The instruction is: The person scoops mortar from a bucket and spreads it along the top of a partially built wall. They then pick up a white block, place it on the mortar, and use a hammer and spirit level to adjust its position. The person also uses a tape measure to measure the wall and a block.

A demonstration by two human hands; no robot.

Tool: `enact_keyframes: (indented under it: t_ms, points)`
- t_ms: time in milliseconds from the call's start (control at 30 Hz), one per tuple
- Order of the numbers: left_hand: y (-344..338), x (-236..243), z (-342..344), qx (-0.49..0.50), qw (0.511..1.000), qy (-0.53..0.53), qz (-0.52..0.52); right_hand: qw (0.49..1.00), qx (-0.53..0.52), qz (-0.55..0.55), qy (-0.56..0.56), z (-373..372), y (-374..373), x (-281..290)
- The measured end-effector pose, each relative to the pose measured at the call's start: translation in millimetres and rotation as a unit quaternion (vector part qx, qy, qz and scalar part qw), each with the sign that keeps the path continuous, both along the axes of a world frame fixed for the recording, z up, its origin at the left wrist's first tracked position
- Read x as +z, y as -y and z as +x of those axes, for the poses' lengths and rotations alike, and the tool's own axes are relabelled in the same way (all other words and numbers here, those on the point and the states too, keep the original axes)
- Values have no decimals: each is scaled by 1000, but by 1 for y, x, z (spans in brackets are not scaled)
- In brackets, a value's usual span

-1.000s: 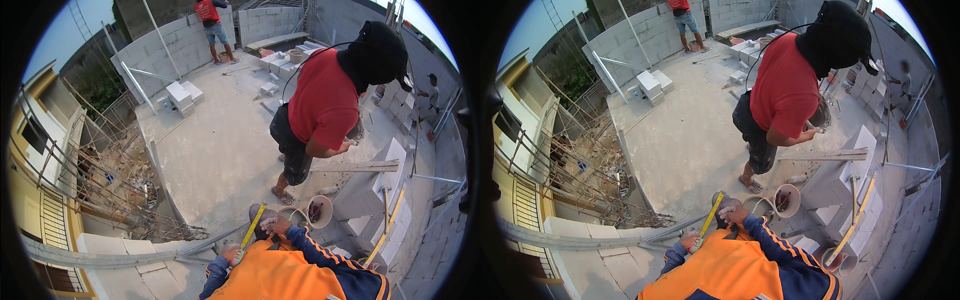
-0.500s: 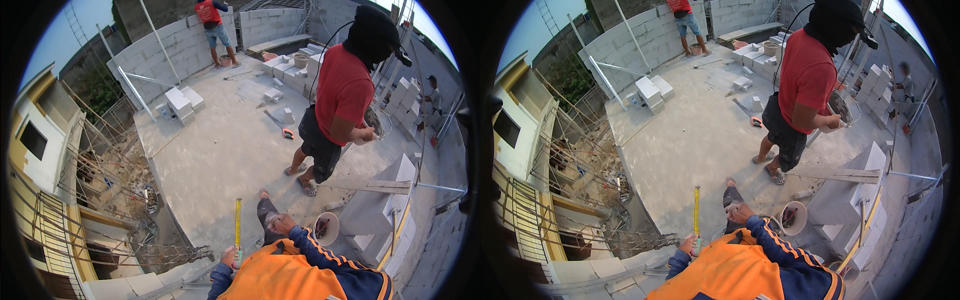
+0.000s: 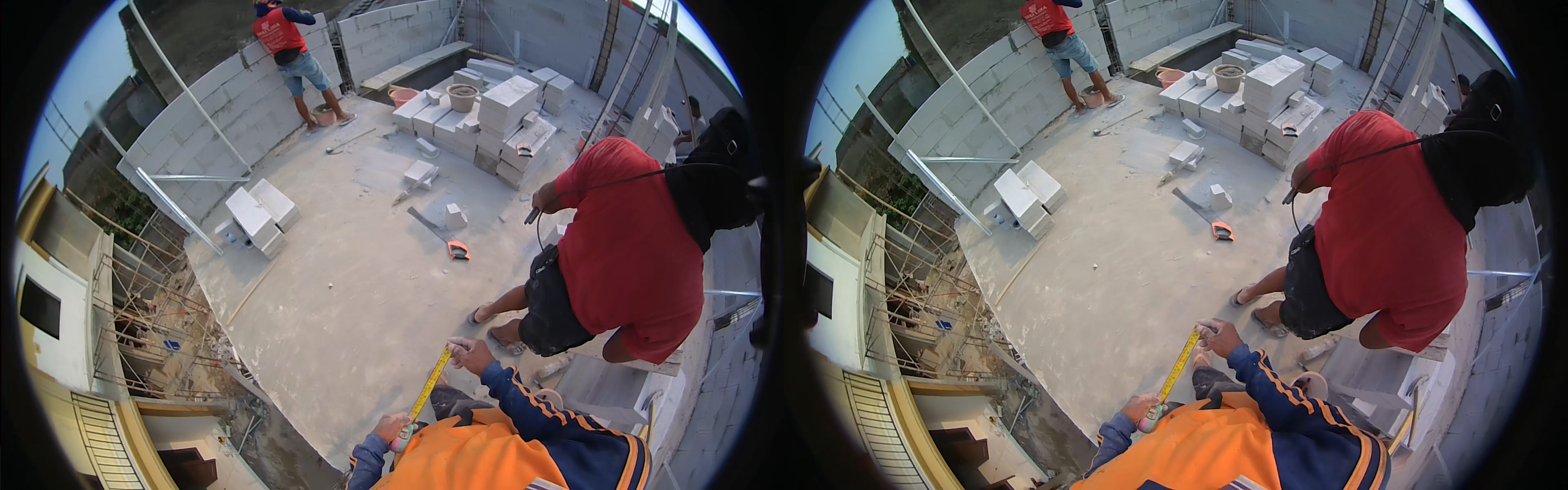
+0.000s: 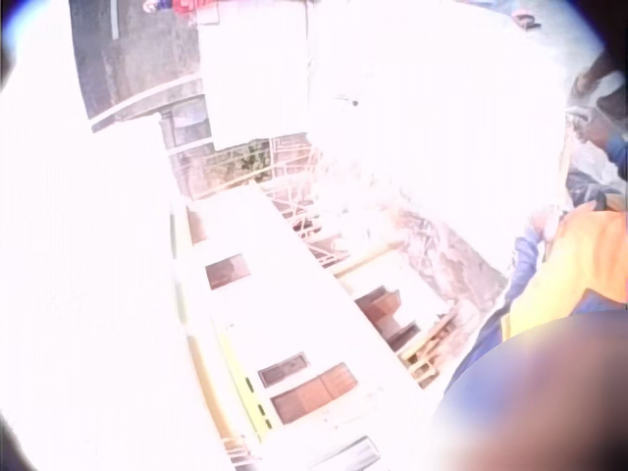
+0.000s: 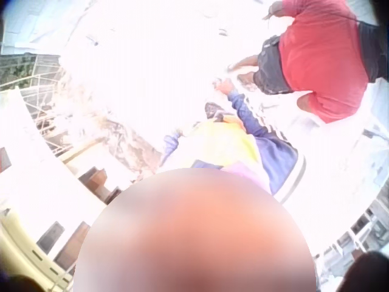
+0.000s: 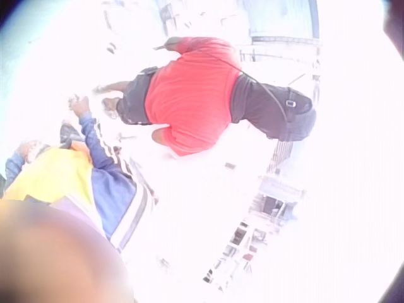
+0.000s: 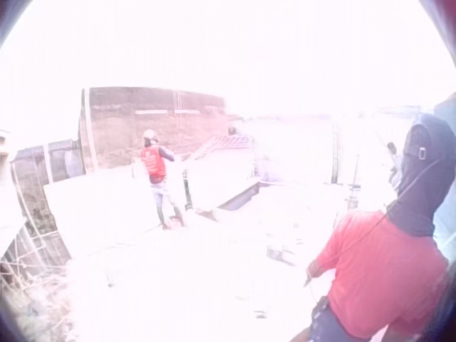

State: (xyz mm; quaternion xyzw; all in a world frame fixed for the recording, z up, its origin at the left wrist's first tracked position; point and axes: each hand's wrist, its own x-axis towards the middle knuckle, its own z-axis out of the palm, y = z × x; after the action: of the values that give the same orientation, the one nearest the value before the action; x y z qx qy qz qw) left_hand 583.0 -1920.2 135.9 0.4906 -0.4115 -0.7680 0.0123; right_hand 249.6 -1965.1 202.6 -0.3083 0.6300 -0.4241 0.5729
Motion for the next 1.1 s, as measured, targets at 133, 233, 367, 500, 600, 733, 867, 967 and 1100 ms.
enact_keyframes:
  t_ms: [133,233,367,500,600,733,867,967,1100]
  points:
    - [84,33,-34,-67,998,-1,-5,999,-42,-14,-23,-30,49,17]
    - [140,53,-58,-78,997,1,24,996,-91,-18,-10,-49,82,21]
    - [227,70,-96,-132,991,0,-9,986,-157,-32,-34,-82,138,21]
    - [320,69,-141,-217,976,-15,-27,973,-214,-55,-65,-124,208,20]
    - [400,66,-174,-322,941,-5,-109,955,-283,-50,-72,-154,257,28]
    - [500,64,-210,-450,872,-46,-187,922,-376,-59,-76,-195,305,47]
    - [584,64,-268,-597,705,-150,-354,878,-470,-45,-80,-232,322,58]
    - [625,60,-324,-624,719,-122,-280,850,-520,-44,-73,-262,324,52]
    - [647,39,-406,-644,667,-143,-346,833,-550,-1,-58,-328,326,35]
